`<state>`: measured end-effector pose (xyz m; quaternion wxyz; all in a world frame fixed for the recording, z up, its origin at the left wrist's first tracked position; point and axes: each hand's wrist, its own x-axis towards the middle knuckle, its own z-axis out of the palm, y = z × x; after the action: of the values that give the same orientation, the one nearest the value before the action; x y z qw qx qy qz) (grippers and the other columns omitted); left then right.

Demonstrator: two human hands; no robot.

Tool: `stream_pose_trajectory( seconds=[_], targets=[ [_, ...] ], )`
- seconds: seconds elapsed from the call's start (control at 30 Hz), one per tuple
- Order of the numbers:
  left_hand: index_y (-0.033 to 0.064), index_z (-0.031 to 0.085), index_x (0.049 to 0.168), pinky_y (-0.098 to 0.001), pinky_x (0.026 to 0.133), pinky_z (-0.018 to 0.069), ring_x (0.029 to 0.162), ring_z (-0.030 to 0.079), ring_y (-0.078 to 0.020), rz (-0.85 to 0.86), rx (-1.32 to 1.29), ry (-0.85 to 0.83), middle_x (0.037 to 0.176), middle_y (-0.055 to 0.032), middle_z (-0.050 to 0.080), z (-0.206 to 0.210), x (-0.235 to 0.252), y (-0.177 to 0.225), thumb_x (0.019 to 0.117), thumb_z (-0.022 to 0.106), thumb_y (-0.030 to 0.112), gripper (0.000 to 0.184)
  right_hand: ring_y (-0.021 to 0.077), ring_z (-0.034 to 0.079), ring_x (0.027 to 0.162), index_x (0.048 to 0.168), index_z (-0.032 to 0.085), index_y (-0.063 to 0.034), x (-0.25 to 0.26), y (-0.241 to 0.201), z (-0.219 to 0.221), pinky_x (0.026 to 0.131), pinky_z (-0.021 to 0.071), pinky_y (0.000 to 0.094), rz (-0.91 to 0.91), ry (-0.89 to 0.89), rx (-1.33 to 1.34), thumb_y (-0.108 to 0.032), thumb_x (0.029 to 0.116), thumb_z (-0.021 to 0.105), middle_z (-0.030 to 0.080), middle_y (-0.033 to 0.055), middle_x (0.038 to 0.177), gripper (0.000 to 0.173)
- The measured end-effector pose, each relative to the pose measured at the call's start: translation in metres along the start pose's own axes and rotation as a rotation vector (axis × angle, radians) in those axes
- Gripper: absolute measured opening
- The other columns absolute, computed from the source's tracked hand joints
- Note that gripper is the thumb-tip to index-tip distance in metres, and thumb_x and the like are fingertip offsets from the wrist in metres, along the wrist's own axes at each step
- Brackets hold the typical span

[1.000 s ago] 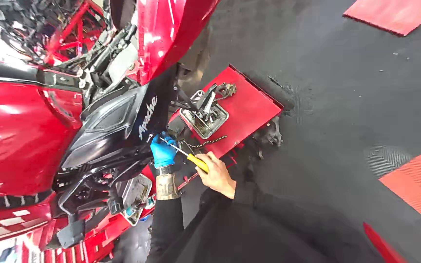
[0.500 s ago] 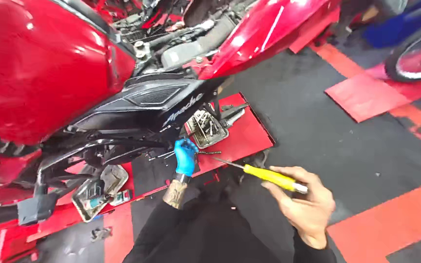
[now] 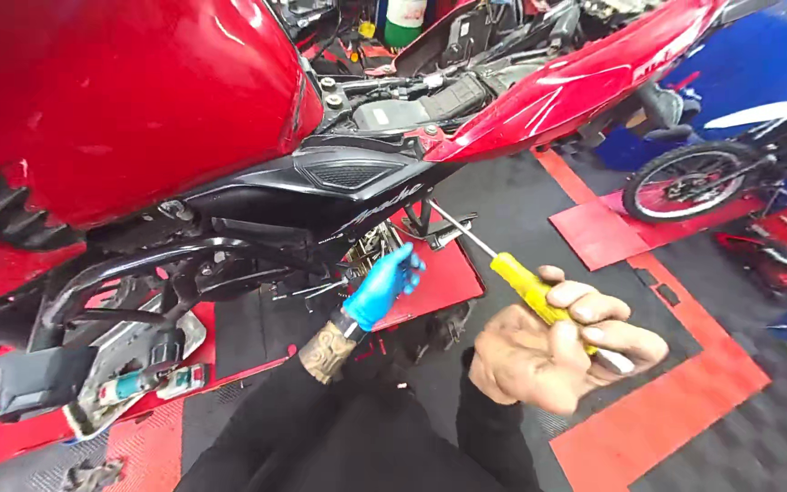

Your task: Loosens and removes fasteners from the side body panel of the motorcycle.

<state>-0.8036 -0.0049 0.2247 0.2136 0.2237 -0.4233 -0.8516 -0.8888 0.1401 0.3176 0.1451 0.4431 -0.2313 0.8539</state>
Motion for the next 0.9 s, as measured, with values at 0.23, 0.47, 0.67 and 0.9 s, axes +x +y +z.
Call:
stream_pose_trajectory(
  seconds=[0.23,0.47,0.67,0.9],
  targets=[
    [0.0091,0.062,0.125,-0.0184,0.049,0.0422,0.053,0.047,-0.0055,0.229,-0.032,-0.017,0.072,0.003,0.053,0.052,0.036,0.076,0.1142,0.027,0.03,0.042,0.0193,0.063,0.095,0.094,0.065,-0.019,-0.028,0.042,0.013,0.104,0.0485,0.0537,0.016,0.0,0.034,-0.008,0.0906,0.059,0.062,-0.001,0.091,0.013],
    [0.0096,0.063,0.117,-0.0169,0.04,0.0312,0.043,0.033,-0.0032,0.273,0.011,0.069,0.058,0.0068,0.038,0.054,0.06,0.093,0.1133,0.034,0.029,0.035,0.0215,0.064,0.102,0.094,0.071,-0.0189,-0.033,0.066,0.004,0.11,0.0442,0.0569,0.068,-0.028,0.068,-0.015,0.095,0.062,0.065,-0.0007,0.096,0.01],
    [0.0117,0.064,0.114,-0.0161,0.04,0.0309,0.042,0.032,-0.0029,0.324,0.08,0.076,0.057,0.0069,0.036,0.045,0.067,0.087,0.113,0.035,0.032,0.036,0.0202,0.063,0.102,0.095,0.071,-0.0182,-0.034,0.074,-0.002,0.111,0.0429,0.057,0.086,-0.029,0.097,-0.015,0.0959,0.061,0.064,-0.0011,0.096,0.01],
    [0.0115,0.063,0.113,-0.0169,0.039,0.0306,0.041,0.032,-0.0033,0.31,0.138,0.113,0.056,0.0068,0.035,0.049,0.067,0.091,0.1129,0.035,0.033,0.036,0.0202,0.063,0.102,0.092,0.069,-0.0176,-0.039,0.074,-0.007,0.111,0.0426,0.0573,0.088,0.0,0.08,-0.016,0.096,0.061,0.063,-0.0011,0.096,0.009]
  ],
)
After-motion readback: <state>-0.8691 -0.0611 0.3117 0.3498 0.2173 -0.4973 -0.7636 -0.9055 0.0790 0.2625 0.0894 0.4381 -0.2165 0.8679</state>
